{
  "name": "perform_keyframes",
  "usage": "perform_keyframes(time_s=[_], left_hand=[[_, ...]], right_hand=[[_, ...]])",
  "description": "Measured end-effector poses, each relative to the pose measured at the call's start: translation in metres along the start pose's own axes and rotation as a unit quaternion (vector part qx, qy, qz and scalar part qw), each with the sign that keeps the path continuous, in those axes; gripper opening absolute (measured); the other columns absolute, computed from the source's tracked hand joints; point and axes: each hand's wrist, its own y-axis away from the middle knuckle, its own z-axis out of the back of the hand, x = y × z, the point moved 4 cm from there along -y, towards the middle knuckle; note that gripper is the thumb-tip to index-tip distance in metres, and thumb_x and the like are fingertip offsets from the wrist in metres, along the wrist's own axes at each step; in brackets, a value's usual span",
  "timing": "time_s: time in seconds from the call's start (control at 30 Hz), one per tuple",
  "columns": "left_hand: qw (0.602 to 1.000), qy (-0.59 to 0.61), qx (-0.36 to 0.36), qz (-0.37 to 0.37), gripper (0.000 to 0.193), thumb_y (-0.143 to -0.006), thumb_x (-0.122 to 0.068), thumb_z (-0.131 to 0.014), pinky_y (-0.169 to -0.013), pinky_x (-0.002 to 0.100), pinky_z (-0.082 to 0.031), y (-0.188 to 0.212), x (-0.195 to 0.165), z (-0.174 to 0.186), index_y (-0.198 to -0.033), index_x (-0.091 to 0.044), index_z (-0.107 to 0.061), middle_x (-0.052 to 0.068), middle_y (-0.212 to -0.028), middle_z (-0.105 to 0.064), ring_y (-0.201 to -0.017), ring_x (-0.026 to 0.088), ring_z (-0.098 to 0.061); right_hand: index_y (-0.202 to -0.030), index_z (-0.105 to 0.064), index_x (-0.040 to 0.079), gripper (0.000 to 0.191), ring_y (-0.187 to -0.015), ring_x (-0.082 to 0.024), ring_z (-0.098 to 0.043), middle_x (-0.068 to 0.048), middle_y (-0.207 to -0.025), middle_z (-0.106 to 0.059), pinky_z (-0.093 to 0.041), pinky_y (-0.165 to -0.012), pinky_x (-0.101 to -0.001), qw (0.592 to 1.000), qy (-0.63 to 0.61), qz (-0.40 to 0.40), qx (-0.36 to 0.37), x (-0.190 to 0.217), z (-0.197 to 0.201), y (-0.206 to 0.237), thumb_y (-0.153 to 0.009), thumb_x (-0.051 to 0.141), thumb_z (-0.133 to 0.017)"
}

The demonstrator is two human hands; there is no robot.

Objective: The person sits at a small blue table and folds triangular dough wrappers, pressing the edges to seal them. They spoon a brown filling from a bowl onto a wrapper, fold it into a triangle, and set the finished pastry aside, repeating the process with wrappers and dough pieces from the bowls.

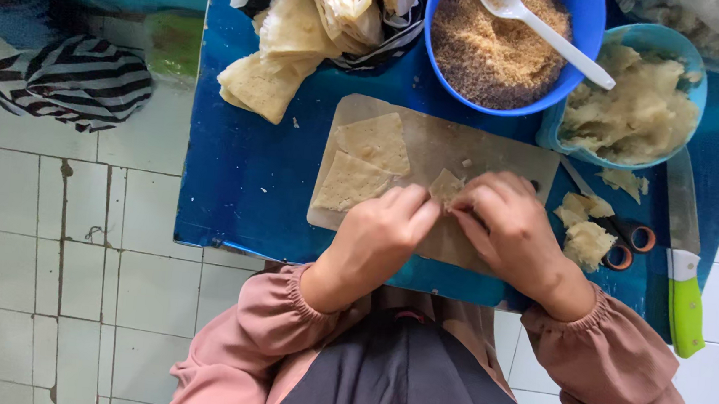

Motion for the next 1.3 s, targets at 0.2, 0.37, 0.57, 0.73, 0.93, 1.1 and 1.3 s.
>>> perform_keyframes(time_s=[0.2,0.37,0.57,0.73,0.93,1.1,1.3], left_hand=[[1.0,-0.006,-0.019,0.01,0.019,-0.087,-0.011,-0.064,-0.072,0.037,-0.054,-0.002,0.007,0.002,-0.105,-0.003,-0.064,0.01,-0.097,-0.059,-0.087,0.026,-0.064],[0.989,0.043,-0.026,0.142,0.013,-0.096,-0.018,-0.067,-0.067,0.041,-0.054,-0.006,0.011,-0.011,-0.092,-0.007,-0.062,0.012,-0.089,-0.06,-0.082,0.031,-0.066],[0.982,0.046,-0.03,0.182,0.014,-0.093,-0.015,-0.067,-0.065,0.042,-0.054,-0.01,0.008,-0.014,-0.093,-0.004,-0.059,0.014,-0.09,-0.059,-0.083,0.033,-0.067],[0.996,-0.002,-0.028,0.083,0.02,-0.087,-0.006,-0.063,-0.07,0.035,-0.056,-0.002,0.001,0.0,-0.107,-0.004,-0.061,0.01,-0.097,-0.058,-0.087,0.026,-0.065],[0.996,-0.075,-0.022,0.043,0.028,-0.082,-0.009,-0.062,-0.069,0.032,-0.055,0.002,-0.004,0.004,-0.11,-0.004,-0.063,0.008,-0.1,-0.058,-0.089,0.023,-0.063],[0.991,-0.057,-0.005,0.124,0.011,-0.089,-0.012,-0.064,-0.068,0.038,-0.055,-0.006,0.0,-0.008,-0.098,-0.006,-0.06,0.01,-0.095,-0.057,-0.088,0.027,-0.065],[0.989,0.015,-0.039,0.14,0.013,-0.09,-0.011,-0.065,-0.068,0.043,-0.055,-0.01,0.005,-0.003,-0.1,-0.004,-0.059,0.013,-0.098,-0.058,-0.088,0.033,-0.065]], right_hand=[[-0.104,-0.07,0.005,0.024,-0.091,-0.032,-0.065,-0.011,-0.1,-0.068,-0.047,-0.08,-0.0431,0.993,0.039,0.107,0.022,0.008,0.008,-0.008,-0.08,0.006,-0.074],[-0.098,-0.068,0.005,0.012,-0.092,-0.036,-0.063,-0.013,-0.097,-0.067,-0.049,-0.082,-0.0431,0.997,-0.058,-0.051,0.022,0.0,0.001,-0.011,-0.087,0.006,-0.073],[-0.093,-0.065,0.002,0.015,-0.091,-0.036,-0.063,-0.013,-0.093,-0.066,-0.049,-0.082,-0.0444,0.996,-0.012,-0.088,-0.008,-0.003,-0.003,-0.011,-0.085,0.007,-0.076],[-0.1,-0.068,0.001,0.02,-0.094,-0.032,-0.063,-0.011,-0.101,-0.068,-0.048,-0.083,-0.0442,0.995,0.082,0.055,-0.02,0.013,0.007,-0.005,-0.082,0.006,-0.076],[-0.099,-0.072,0.006,0.015,-0.093,-0.031,-0.063,-0.009,-0.1,-0.067,-0.047,-0.082,-0.0432,0.996,0.069,0.046,-0.027,0.007,0.008,-0.004,-0.084,0.008,-0.076],[-0.095,-0.067,0.004,0.013,-0.096,-0.036,-0.061,-0.013,-0.098,-0.065,-0.047,-0.085,-0.0447,0.997,0.007,-0.08,-0.013,-0.008,-0.001,-0.005,-0.087,0.01,-0.075],[-0.098,-0.066,0.005,0.016,-0.099,-0.034,-0.062,-0.012,-0.104,-0.067,-0.048,-0.085,-0.0454,0.997,0.079,0.006,-0.019,0.002,0.001,-0.004,-0.084,0.009,-0.074]])
